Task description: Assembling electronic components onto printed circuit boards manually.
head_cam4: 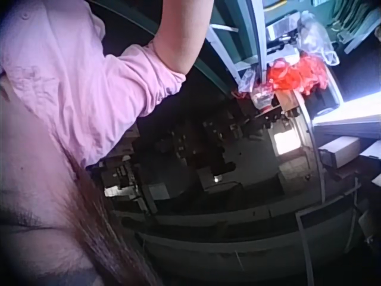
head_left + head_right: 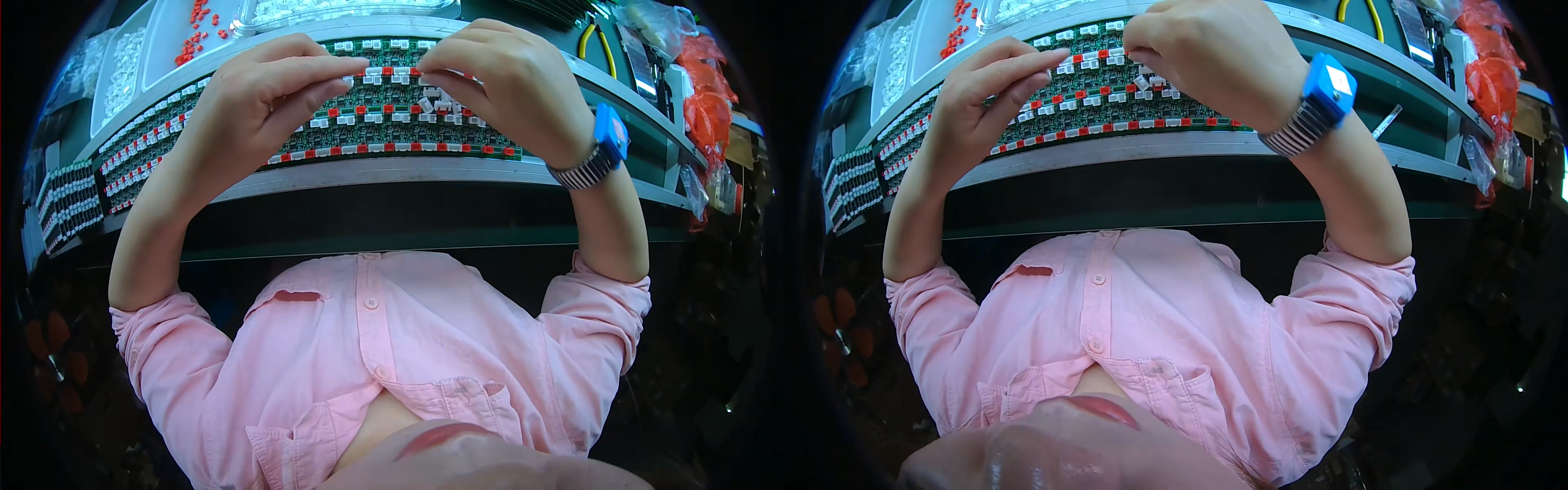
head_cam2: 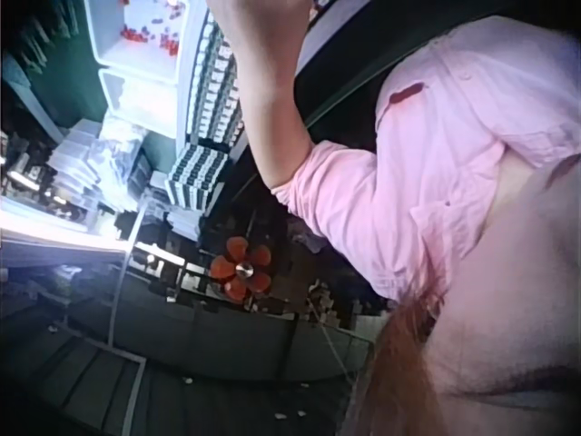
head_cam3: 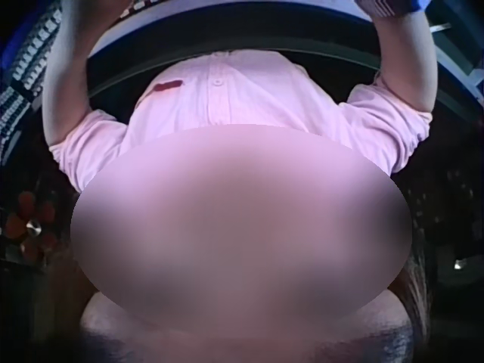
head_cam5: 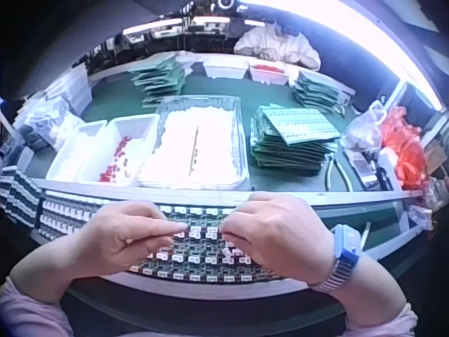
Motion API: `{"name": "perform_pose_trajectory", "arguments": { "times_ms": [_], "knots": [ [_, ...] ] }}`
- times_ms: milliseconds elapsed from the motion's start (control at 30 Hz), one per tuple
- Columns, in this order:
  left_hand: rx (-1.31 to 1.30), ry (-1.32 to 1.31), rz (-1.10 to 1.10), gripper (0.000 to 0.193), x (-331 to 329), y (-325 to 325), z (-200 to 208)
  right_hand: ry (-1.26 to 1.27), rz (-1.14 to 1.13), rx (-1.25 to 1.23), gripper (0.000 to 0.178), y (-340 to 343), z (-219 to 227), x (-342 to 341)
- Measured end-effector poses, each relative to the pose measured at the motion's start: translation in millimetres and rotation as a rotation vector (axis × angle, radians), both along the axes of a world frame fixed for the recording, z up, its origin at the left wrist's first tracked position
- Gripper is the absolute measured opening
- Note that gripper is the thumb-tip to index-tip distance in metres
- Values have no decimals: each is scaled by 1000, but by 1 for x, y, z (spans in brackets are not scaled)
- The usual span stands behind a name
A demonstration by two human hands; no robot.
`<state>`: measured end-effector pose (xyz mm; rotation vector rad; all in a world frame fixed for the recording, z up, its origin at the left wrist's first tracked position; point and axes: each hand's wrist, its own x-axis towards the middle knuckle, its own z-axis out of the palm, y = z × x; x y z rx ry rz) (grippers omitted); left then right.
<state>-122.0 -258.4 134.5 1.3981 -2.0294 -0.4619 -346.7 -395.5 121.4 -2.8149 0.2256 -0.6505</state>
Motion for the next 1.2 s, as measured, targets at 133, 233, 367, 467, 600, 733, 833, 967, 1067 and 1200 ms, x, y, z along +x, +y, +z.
{"name": "perform_pose_trajectory", "arguments": {
  "times_ms": [133, 233, 367, 467, 600, 733, 833, 967, 1067, 1200],
  "knots": [
    [97, 97, 68, 17, 4, 8, 1, 56, -3, -89, 10, 8, 5, -3],
    [97, 85, 86, 18, 6, 11, -1, 103, 4, -172, 9, 13, 9, -3],
    [-3, -49, 49, 18, 8, 13, -2, 140, 21, -253, 9, 15, 9, -4],
    [126, -75, 44, 16, 7, 16, 1, -76, 186, -100, 10, -3, -8, -7],
    [115, -144, 67, 14, 5, 17, -1, -124, 157, 148, 11, -3, -7, -13],
    [65, -209, 75, 13, 3, 16, -2, -109, 69, 352, 13, -1, -1, -19],
    [96, -227, 58, 12, 1, 15, -1, -152, 88, 398, 16, -3, 1, -24],
    [60, -249, 91, 12, 3, 16, -5, -184, 84, 528, 20, -6, -7, -38],
    [63, -244, 97, 12, 4, 17, -7, -205, 60, 565, 22, -5, -8, -41],
    [99, -206, 82, 13, 4, 16, -7, -235, -12, 539, 24, -3, -8, -45]
  ]
}}
